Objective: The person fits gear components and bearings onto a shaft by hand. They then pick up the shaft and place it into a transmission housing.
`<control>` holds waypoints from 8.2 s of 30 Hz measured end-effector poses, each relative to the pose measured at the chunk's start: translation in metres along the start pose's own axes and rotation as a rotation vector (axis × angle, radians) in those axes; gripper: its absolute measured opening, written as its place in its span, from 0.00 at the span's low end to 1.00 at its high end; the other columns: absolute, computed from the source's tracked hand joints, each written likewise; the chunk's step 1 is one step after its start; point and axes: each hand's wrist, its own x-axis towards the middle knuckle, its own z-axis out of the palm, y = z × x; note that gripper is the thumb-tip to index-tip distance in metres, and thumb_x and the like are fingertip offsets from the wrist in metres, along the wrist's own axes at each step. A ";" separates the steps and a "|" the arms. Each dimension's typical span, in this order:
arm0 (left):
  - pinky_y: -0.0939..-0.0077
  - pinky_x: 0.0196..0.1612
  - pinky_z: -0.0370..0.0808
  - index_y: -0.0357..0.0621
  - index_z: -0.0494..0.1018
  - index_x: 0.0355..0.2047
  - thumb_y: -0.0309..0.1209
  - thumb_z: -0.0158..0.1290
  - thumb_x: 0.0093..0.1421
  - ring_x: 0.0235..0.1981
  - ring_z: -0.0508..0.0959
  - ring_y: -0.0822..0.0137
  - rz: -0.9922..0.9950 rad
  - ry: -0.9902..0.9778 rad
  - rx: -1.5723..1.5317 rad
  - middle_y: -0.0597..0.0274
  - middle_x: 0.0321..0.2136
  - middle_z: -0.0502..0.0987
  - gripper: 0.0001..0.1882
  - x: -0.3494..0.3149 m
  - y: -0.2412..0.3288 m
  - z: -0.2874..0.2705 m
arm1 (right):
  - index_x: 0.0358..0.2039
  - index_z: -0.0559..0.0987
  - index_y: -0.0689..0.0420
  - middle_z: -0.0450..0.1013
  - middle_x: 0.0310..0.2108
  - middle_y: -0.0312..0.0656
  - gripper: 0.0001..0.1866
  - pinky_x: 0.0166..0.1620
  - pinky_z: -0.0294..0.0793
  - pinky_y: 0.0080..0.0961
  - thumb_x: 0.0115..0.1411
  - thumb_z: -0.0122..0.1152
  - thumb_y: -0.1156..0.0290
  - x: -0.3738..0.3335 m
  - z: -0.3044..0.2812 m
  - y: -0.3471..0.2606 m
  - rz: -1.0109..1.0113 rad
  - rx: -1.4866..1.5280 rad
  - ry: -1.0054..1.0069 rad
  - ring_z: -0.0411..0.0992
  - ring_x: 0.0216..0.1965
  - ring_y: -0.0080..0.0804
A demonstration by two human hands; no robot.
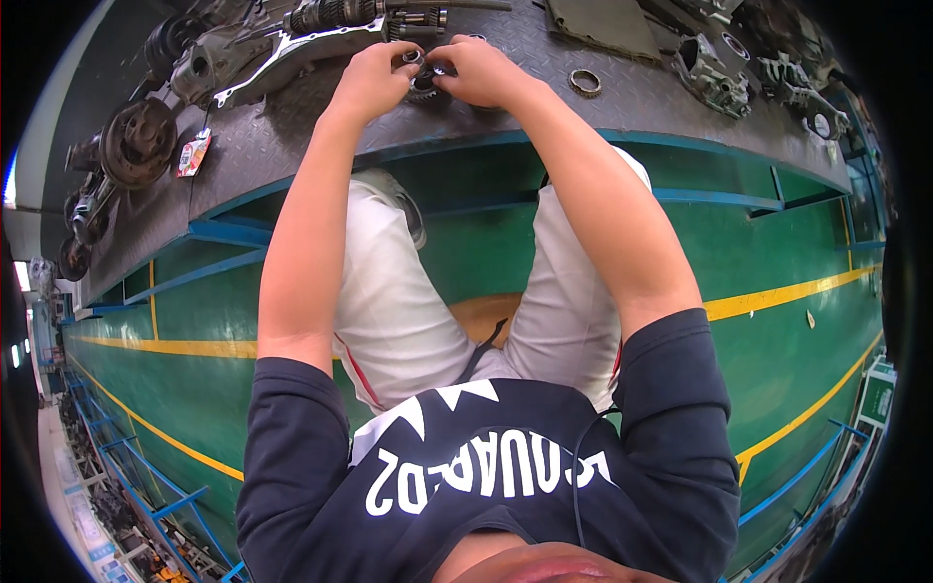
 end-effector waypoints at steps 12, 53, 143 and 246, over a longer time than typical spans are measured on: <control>0.63 0.55 0.80 0.43 0.82 0.55 0.32 0.62 0.65 0.47 0.86 0.50 0.011 -0.021 0.029 0.44 0.46 0.86 0.19 0.000 -0.001 0.001 | 0.59 0.84 0.46 0.78 0.55 0.50 0.26 0.63 0.74 0.49 0.62 0.70 0.53 0.002 0.014 -0.004 0.069 -0.074 -0.003 0.75 0.59 0.51; 0.67 0.51 0.82 0.54 0.87 0.51 0.40 0.68 0.61 0.41 0.88 0.59 0.032 0.119 0.184 0.57 0.42 0.89 0.18 0.004 0.003 0.003 | 0.53 0.86 0.49 0.79 0.51 0.47 0.19 0.59 0.79 0.44 0.61 0.61 0.72 -0.003 -0.013 0.021 0.040 -0.127 0.090 0.78 0.54 0.51; 0.64 0.50 0.78 0.42 0.87 0.37 0.27 0.69 0.57 0.44 0.82 0.55 0.185 -0.159 -0.080 0.55 0.41 0.81 0.08 -0.004 0.040 0.034 | 0.56 0.86 0.45 0.74 0.59 0.46 0.39 0.66 0.63 0.48 0.44 0.84 0.43 -0.044 -0.049 0.033 0.010 -0.159 -0.199 0.63 0.66 0.50; 0.55 0.64 0.66 0.46 0.73 0.53 0.26 0.63 0.56 0.63 0.74 0.53 0.732 0.169 -0.101 0.57 0.56 0.76 0.23 -0.071 -0.043 0.043 | 0.61 0.75 0.66 0.77 0.55 0.56 0.27 0.63 0.70 0.43 0.73 0.60 0.57 0.065 -0.035 0.075 -0.047 -0.045 0.083 0.71 0.58 0.55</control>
